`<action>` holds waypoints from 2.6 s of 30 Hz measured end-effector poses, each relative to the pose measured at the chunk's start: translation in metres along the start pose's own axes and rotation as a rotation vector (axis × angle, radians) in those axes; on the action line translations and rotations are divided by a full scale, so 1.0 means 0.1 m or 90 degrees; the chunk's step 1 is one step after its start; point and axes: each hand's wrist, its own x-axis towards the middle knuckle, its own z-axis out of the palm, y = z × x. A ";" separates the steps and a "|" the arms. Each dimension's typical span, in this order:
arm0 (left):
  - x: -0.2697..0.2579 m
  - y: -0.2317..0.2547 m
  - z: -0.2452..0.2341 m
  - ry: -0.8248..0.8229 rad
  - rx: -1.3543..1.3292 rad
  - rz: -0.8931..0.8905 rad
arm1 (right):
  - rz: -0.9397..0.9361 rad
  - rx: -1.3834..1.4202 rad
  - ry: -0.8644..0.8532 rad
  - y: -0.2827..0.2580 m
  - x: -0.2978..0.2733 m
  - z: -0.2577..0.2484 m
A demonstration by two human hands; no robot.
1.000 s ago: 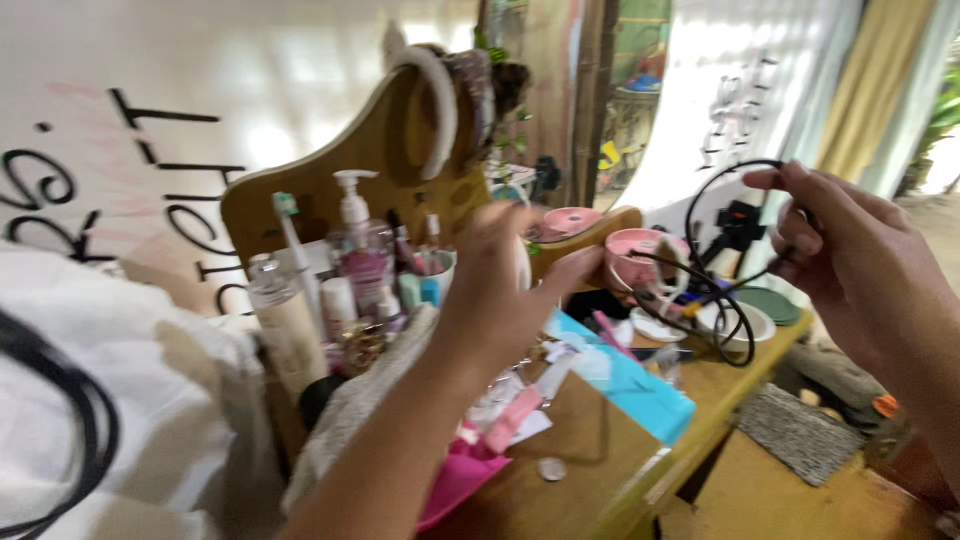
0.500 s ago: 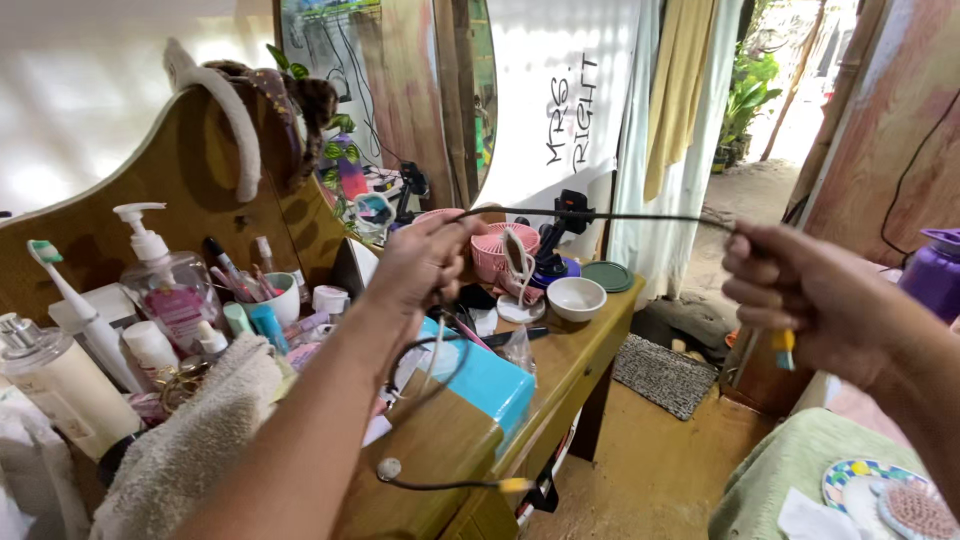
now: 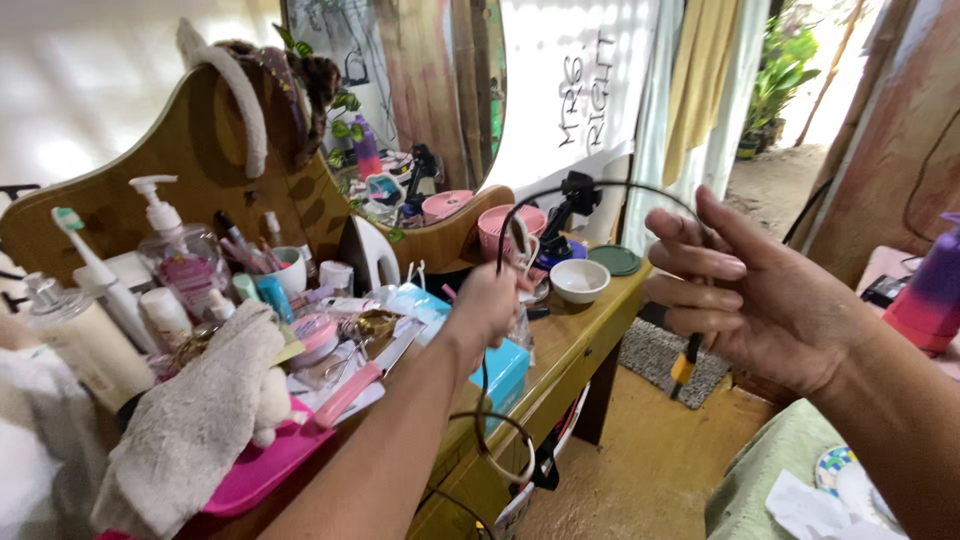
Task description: The person organizes items on a cluttered vanity and bed. They close a laptop, wipe a handbag with a towel, handle a hair tie, and move various toiletries and a small box. The person also tears off a sheet of toilet paper and wipes a small bottle before placing it back on the vanity.
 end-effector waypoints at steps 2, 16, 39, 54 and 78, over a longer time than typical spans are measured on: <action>0.13 -0.16 0.13 -0.026 0.216 0.054 | -0.010 0.039 0.010 -0.04 0.01 0.04; -1.40 -0.32 0.55 -0.360 0.571 0.128 | -0.057 -0.231 0.332 0.29 0.71 0.19; -0.79 0.00 -0.54 -0.003 0.369 0.199 | 0.017 -0.001 0.237 0.77 1.21 0.83; -0.40 -0.52 -0.44 -0.188 0.328 0.293 | -0.092 0.164 0.207 0.50 1.34 0.54; -0.05 0.36 0.21 -0.230 0.229 0.462 | 0.048 0.039 0.208 0.74 0.34 0.30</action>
